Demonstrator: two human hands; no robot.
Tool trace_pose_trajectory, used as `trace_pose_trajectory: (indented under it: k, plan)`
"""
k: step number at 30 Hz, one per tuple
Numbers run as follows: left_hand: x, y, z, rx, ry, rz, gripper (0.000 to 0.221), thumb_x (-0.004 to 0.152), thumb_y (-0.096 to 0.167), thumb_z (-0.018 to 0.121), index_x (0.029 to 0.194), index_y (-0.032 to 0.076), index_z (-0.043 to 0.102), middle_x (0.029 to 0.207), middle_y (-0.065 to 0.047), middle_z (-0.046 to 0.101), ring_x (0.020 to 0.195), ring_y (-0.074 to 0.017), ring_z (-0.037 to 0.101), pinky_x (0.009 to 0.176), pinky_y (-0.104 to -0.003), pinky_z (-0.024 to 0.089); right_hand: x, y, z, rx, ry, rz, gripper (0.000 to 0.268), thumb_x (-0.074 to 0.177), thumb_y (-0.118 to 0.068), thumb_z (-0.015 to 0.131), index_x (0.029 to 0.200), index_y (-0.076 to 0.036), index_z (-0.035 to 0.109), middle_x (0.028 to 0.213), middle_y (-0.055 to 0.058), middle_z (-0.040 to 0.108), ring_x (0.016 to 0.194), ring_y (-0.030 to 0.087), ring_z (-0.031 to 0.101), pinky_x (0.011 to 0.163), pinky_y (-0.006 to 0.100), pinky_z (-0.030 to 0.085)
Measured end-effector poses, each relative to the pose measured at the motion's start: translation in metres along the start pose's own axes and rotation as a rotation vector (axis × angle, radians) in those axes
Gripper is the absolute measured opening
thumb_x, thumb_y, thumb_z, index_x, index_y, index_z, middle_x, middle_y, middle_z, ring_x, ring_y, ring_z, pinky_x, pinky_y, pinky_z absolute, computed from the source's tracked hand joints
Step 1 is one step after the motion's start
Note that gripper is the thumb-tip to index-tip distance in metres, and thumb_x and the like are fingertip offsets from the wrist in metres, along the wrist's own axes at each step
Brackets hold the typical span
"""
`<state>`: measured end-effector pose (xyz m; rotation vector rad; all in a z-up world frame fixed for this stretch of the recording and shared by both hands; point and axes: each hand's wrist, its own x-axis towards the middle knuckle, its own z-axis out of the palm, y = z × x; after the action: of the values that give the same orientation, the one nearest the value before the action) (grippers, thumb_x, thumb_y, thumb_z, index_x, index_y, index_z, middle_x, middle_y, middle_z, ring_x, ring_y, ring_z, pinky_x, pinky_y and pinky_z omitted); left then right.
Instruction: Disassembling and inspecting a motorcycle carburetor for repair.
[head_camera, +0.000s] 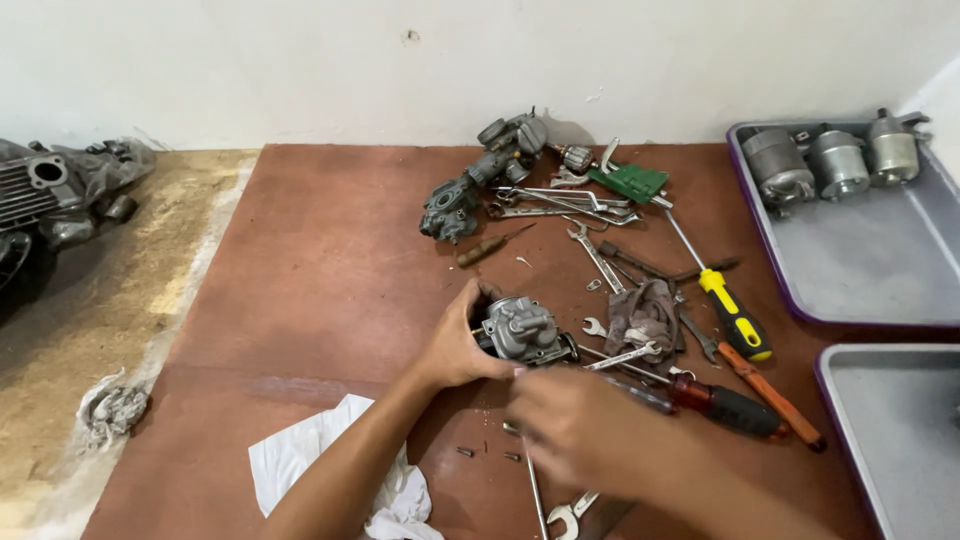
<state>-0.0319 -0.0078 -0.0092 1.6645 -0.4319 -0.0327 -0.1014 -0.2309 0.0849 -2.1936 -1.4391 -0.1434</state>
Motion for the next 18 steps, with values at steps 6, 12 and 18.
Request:
trace_pose_trajectory:
  k: [6, 12, 18]
  plan:
    - [-0.001, 0.002, 0.001, -0.008, 0.015, -0.026, 0.092, 0.047, 0.033, 0.100, 0.119, 0.004, 0.052, 0.107, -0.006, 0.062, 0.100, -0.0158, 0.063, 0.092, -0.032, 0.054, 0.005, 0.033, -0.048, 0.229, 0.118, 0.235, 0.017, 0.079, -0.006, 0.075, 0.095, 0.000, 0.072, 0.095, 0.011, 0.073, 0.082, 0.026, 0.074, 0.070, 0.035, 0.059]
    - [-0.001, -0.001, 0.002, -0.034, 0.005, -0.023, 0.092, 0.047, 0.034, 0.101, 0.119, 0.003, 0.052, 0.108, -0.007, 0.063, 0.102, -0.0159, 0.063, 0.093, -0.031, 0.054, 0.005, 0.044, -0.036, 0.239, 0.166, 0.153, 0.017, 0.081, -0.004, 0.074, 0.098, 0.001, 0.071, 0.098, 0.012, 0.073, 0.087, 0.029, 0.073, 0.075, 0.037, 0.058]
    - [-0.002, 0.002, 0.001, -0.006, -0.002, -0.025, 0.087, 0.047, 0.034, 0.100, 0.116, 0.004, 0.055, 0.105, -0.006, 0.065, 0.098, -0.0154, 0.064, 0.091, -0.031, 0.054, 0.007, 0.037, -0.035, 0.215, 0.150, 0.210, 0.017, 0.081, -0.004, 0.074, 0.097, 0.000, 0.073, 0.095, 0.011, 0.073, 0.082, 0.029, 0.073, 0.071, 0.038, 0.057]
